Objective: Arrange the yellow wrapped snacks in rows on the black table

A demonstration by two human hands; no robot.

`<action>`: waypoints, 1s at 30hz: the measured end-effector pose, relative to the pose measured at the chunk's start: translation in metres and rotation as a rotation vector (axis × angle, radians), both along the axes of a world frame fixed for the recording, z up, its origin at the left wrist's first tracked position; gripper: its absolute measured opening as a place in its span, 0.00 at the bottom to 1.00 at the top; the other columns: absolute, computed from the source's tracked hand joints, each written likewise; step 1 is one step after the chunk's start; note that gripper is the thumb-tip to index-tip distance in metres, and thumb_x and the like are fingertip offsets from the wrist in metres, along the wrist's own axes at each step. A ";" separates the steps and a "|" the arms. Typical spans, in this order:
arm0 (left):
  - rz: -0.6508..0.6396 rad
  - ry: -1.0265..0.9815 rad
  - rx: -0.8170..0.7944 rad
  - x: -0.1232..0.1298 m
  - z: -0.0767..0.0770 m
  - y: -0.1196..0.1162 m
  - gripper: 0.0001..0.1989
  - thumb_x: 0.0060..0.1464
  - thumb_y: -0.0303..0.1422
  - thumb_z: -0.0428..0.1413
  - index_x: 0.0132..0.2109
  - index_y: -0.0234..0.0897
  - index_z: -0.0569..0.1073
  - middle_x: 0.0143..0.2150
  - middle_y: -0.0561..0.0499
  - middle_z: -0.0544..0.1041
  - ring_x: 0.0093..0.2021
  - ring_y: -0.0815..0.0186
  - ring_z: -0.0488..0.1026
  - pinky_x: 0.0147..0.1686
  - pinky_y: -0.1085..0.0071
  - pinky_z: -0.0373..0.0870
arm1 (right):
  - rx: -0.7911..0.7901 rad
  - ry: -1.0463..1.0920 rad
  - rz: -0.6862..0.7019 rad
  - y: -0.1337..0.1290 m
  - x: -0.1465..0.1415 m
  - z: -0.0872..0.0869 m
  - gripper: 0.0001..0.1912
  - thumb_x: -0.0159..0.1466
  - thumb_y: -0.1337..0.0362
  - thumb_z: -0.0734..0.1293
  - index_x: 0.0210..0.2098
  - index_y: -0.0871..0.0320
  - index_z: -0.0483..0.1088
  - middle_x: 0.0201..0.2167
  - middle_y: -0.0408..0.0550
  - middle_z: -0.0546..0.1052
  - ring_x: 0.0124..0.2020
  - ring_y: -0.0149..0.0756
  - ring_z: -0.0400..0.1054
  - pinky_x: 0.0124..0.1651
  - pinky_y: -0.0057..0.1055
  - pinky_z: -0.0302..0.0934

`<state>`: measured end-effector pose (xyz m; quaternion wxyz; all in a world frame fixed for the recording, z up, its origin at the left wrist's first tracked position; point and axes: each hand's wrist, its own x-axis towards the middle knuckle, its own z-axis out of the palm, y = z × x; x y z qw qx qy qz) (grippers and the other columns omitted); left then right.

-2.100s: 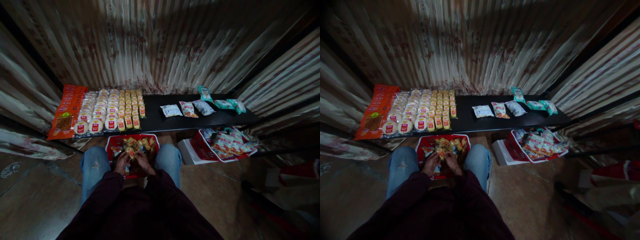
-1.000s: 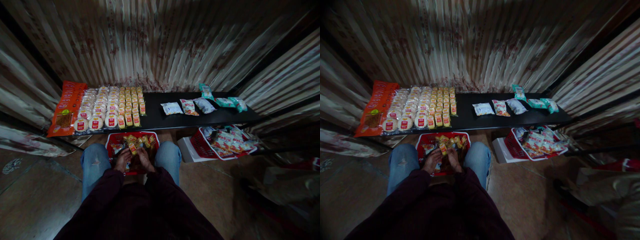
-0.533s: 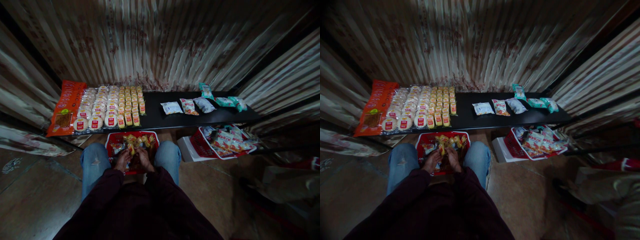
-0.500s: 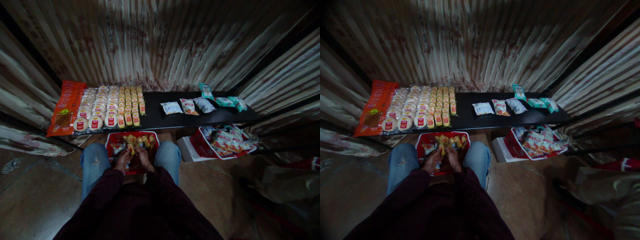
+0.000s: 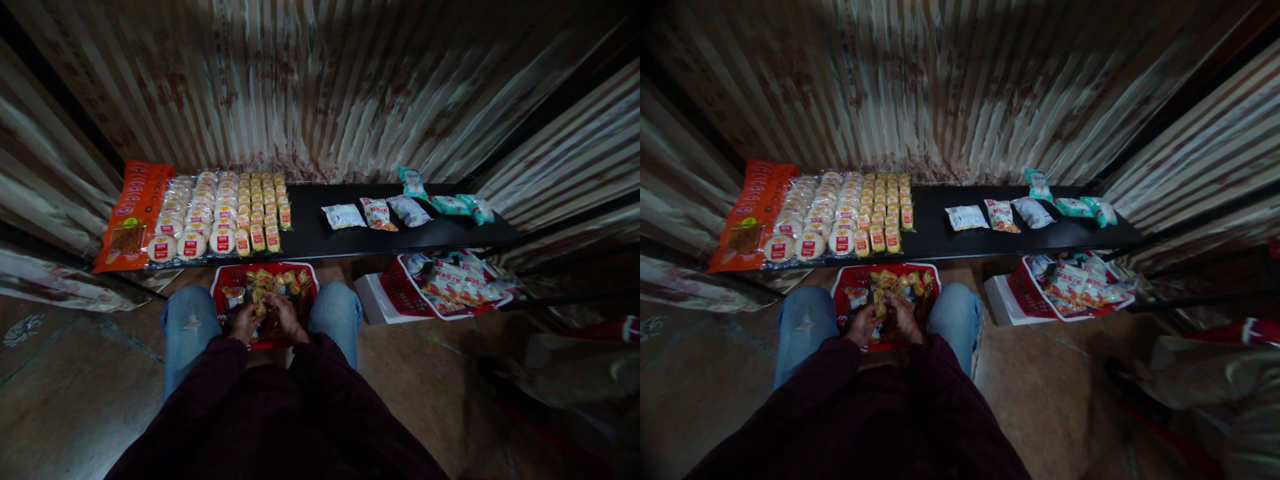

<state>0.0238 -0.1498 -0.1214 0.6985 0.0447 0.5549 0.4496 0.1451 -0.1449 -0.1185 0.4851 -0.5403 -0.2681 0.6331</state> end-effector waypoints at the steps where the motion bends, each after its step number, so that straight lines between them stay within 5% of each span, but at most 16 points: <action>1: 0.006 -0.017 -0.009 -0.001 0.001 0.000 0.05 0.50 0.23 0.52 0.33 0.33 0.72 0.27 0.51 0.76 0.27 0.68 0.74 0.34 0.71 0.72 | 0.000 0.011 0.014 0.000 0.000 0.001 0.22 0.49 0.47 0.68 0.35 0.57 0.75 0.31 0.48 0.80 0.40 0.43 0.73 0.37 0.33 0.61; 16: 0.065 -0.223 0.001 -0.006 0.010 0.000 0.10 0.50 0.25 0.48 0.39 0.30 0.72 0.29 0.44 0.77 0.35 0.60 0.76 0.41 0.58 0.75 | -0.028 0.104 0.002 0.002 0.001 -0.002 0.21 0.46 0.48 0.70 0.32 0.57 0.75 0.28 0.47 0.79 0.32 0.39 0.73 0.35 0.33 0.63; 30: 0.021 -0.173 -0.013 -0.006 0.008 0.000 0.11 0.54 0.28 0.47 0.42 0.30 0.71 0.28 0.46 0.77 0.30 0.63 0.76 0.37 0.63 0.75 | -0.056 0.134 -0.045 0.004 0.001 0.002 0.20 0.44 0.50 0.71 0.32 0.58 0.75 0.30 0.48 0.80 0.34 0.40 0.74 0.37 0.33 0.64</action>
